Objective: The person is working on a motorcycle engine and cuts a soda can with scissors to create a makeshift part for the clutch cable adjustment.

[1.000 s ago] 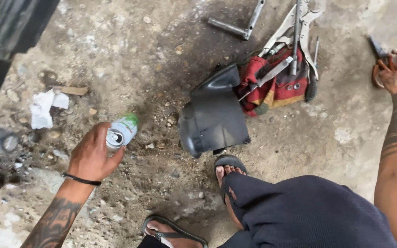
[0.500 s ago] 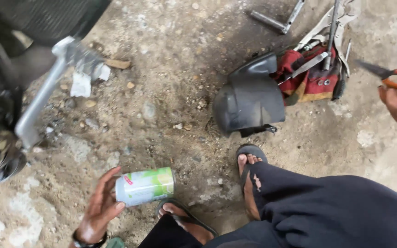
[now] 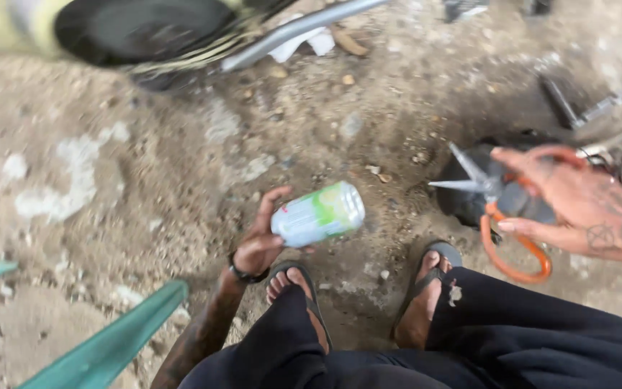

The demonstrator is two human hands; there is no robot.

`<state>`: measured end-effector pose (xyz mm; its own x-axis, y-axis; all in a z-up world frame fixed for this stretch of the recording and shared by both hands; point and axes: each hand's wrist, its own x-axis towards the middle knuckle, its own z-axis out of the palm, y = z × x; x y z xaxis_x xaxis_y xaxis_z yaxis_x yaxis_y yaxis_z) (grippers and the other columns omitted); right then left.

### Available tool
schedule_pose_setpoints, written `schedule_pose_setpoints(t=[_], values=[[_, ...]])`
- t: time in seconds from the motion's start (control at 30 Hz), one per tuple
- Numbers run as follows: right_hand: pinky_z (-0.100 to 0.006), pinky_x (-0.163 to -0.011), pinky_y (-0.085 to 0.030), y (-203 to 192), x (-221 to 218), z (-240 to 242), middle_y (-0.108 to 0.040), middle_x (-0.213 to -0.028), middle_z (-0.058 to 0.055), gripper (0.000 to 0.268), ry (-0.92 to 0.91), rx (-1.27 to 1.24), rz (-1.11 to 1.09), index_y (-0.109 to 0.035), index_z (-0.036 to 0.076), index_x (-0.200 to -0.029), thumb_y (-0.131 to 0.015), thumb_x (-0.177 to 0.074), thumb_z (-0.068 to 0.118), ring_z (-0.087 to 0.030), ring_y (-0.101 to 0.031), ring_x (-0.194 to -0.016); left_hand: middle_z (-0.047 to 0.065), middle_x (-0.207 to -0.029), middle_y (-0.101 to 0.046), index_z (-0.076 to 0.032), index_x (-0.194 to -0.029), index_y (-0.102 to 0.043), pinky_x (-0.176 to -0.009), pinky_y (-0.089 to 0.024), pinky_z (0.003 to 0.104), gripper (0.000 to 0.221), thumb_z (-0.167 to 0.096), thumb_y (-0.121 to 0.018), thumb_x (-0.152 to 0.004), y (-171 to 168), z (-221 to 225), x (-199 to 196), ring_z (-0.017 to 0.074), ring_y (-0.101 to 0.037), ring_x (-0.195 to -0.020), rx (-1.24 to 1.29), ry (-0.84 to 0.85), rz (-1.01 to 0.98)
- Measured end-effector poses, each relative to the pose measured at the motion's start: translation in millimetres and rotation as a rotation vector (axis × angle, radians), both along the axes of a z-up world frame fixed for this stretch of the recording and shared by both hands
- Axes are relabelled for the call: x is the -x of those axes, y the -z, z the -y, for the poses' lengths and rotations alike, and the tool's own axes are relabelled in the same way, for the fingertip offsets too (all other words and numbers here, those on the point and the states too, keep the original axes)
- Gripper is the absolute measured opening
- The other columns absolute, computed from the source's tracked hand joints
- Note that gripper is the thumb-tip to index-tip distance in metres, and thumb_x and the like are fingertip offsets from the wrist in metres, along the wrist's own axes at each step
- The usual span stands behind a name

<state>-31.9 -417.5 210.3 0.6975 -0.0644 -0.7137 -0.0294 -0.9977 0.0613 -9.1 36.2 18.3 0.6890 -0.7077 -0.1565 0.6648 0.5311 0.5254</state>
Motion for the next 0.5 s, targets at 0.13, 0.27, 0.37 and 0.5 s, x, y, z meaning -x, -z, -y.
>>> schedule_pose_setpoints(t=[0.13,0.27,0.37,0.5], values=[[-0.031,-0.095,-0.057,15,-4,-34,-0.078,-0.121,0.011,0.071,0.227,-0.207,-0.343,-0.026,0.063,-0.160,-0.044,-0.096,0.037,-0.013,-0.076,-0.105,0.020,-0.157,-0.035,-0.011,-0.156,-0.035,-0.088,-0.062,0.061,0.078,-0.007,-0.076,-0.090,25,-6,0,0.0509,-0.053,-0.131,0.120,-0.072,-0.046],[-0.033,-0.115,-0.042,28,9,-59,-0.042,-0.168,0.012,0.078,0.087,-0.792,-0.251,-0.044,0.026,-0.155,-0.075,-0.083,0.029,-0.007,-0.048,-0.148,0.016,-0.157,-0.027,-0.020,-0.152,-0.034,-0.098,-0.055,0.070,0.072,0.000,-0.067,-0.092,46,-2,0,0.0492,-0.047,-0.131,0.250,-0.133,-0.067],[-0.027,-0.048,-0.037,27,2,-94,-0.063,-0.058,0.005,0.031,0.123,-0.333,-0.252,-0.075,0.023,-0.087,-0.067,-0.091,0.053,-0.008,-0.049,-0.048,0.017,-0.142,-0.039,-0.017,-0.136,-0.045,-0.080,-0.066,0.062,0.063,-0.001,-0.080,-0.086,53,14,-5,0.0495,-0.056,-0.121,-0.009,-0.254,-0.216],[-0.029,-0.056,-0.041,65,0,-94,-0.061,-0.064,0.001,0.032,0.258,-0.509,-0.099,-0.075,0.013,-0.081,-0.063,-0.099,0.038,-0.012,-0.055,-0.059,0.023,-0.136,-0.055,-0.007,-0.138,-0.036,-0.080,-0.065,0.047,0.073,-0.030,-0.076,-0.081,49,28,-19,0.0341,-0.062,-0.109,-0.715,-0.242,0.168]])
